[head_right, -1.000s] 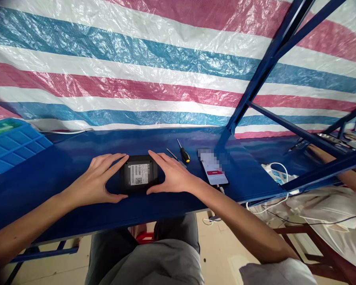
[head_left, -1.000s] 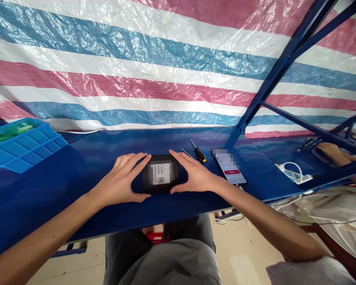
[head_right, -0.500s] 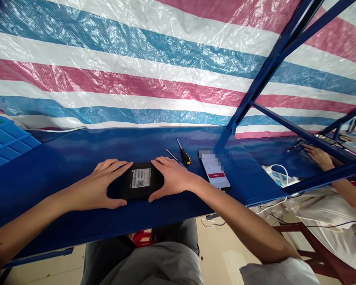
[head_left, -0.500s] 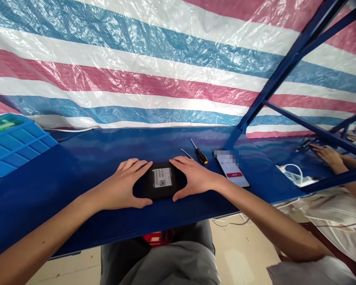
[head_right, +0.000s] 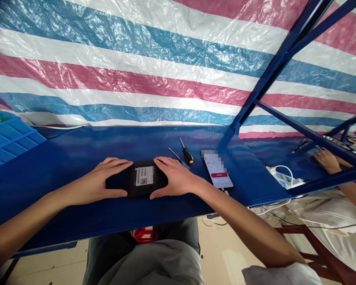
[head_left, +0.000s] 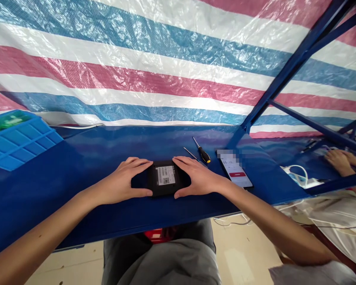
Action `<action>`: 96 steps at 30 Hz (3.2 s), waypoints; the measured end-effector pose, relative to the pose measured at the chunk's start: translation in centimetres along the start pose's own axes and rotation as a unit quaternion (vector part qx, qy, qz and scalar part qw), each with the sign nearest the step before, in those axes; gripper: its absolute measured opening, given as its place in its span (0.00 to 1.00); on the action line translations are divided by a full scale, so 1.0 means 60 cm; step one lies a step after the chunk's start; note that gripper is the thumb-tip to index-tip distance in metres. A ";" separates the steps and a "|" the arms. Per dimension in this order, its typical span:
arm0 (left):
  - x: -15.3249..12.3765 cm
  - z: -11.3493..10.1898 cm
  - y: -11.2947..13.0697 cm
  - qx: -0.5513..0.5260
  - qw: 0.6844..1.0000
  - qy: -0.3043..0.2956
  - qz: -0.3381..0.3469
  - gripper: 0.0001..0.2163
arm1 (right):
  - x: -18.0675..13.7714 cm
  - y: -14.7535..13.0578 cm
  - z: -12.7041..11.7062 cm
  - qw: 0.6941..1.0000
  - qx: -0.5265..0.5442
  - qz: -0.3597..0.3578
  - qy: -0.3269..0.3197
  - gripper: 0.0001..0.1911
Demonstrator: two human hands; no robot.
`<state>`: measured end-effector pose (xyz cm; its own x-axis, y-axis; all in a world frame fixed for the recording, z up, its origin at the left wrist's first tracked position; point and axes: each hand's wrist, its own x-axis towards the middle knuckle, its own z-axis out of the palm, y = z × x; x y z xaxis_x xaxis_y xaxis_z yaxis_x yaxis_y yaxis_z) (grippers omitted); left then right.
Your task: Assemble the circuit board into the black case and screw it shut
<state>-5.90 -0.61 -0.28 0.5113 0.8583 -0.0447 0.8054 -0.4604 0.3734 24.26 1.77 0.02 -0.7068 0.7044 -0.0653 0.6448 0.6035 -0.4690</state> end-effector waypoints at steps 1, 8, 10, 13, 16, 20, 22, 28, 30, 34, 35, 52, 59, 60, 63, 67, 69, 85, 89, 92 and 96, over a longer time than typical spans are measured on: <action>0.001 -0.001 0.001 -0.003 1.000 -0.003 -0.003 0.42 | 0.001 0.000 0.000 1.000 0.001 -0.001 -0.001 0.63; 0.004 -0.005 0.012 -0.004 1.000 -0.012 -0.013 0.44 | 0.003 -0.007 -0.006 1.000 0.022 0.008 -0.013 0.59; 0.002 -0.004 0.014 0.006 1.000 -0.013 -0.010 0.44 | 0.004 -0.010 -0.008 1.000 0.015 0.007 -0.011 0.60; -0.004 0.000 0.015 0.025 1.000 -0.011 -0.006 0.43 | 0.006 -0.011 -0.008 1.000 0.000 0.014 -0.017 0.63; -0.008 0.006 0.017 0.056 0.998 0.000 0.004 0.47 | 0.007 -0.010 -0.007 1.000 -0.010 0.012 -0.013 0.65; -0.010 0.013 0.023 0.110 0.993 0.029 0.035 0.46 | 0.007 -0.008 -0.004 1.000 -0.015 -0.003 0.002 0.64; -0.013 0.016 0.027 0.127 0.989 0.045 0.053 0.43 | 0.006 -0.008 -0.005 1.000 -0.005 -0.002 0.002 0.63; -0.032 0.026 0.043 0.179 0.972 0.096 0.119 0.27 | -0.011 -0.004 -0.013 0.998 0.045 0.014 -0.030 0.63; -0.037 0.029 0.048 0.194 0.962 0.105 0.161 0.20 | -0.018 -0.001 -0.014 0.998 0.050 0.018 -0.034 0.61; -0.041 0.036 0.054 0.210 0.949 0.125 0.202 0.18 | -0.023 0.003 -0.010 0.998 0.049 0.023 -0.026 0.60; -0.041 0.038 0.055 0.213 0.947 0.127 0.206 0.18 | -0.023 0.003 -0.009 0.998 0.046 0.023 -0.022 0.60; -0.049 0.057 0.060 0.222 0.951 0.106 0.189 0.26 | -0.023 0.002 -0.009 0.996 0.083 0.017 0.008 0.51; -0.045 0.058 0.064 0.218 0.950 0.110 0.197 0.26 | -0.007 -0.012 -0.014 0.994 0.088 0.070 0.004 0.51; -0.045 0.060 0.060 0.198 0.954 0.116 0.193 0.25 | -0.007 -0.012 -0.013 0.994 0.089 0.070 0.004 0.51; -0.043 0.063 0.050 0.137 0.967 0.122 0.177 0.22 | -0.011 -0.010 -0.012 0.993 0.096 0.063 0.012 0.50; -0.043 0.061 0.052 0.092 0.979 0.117 0.142 0.20 | -0.019 -0.004 -0.010 0.993 0.097 0.059 0.016 0.51; -0.046 0.058 0.060 0.082 0.981 0.112 0.136 0.20 | -0.023 -0.002 -0.007 0.994 0.091 0.057 0.017 0.51; -0.035 -0.015 -0.083 0.167 0.976 0.129 -0.058 0.23 | -0.041 0.048 -0.030 0.960 -0.067 0.090 0.256 0.18; -0.026 -0.017 -0.093 0.149 0.980 0.130 -0.023 0.23 | -0.046 0.057 -0.030 0.962 -0.073 0.095 0.247 0.16; -0.020 -0.017 -0.105 0.125 0.983 0.135 -0.011 0.23 | -0.046 0.058 -0.028 0.962 -0.069 0.101 0.243 0.15; -0.015 -0.018 -0.109 0.103 0.987 0.121 0.002 0.20 | -0.045 0.055 -0.029 0.963 -0.058 0.097 0.245 0.13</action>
<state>-11.94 1.90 -1.66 0.4485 0.8738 0.1878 0.8600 -0.4792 0.1757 28.82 2.49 0.19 -0.3663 0.8826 0.2946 0.7995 0.4606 -0.3856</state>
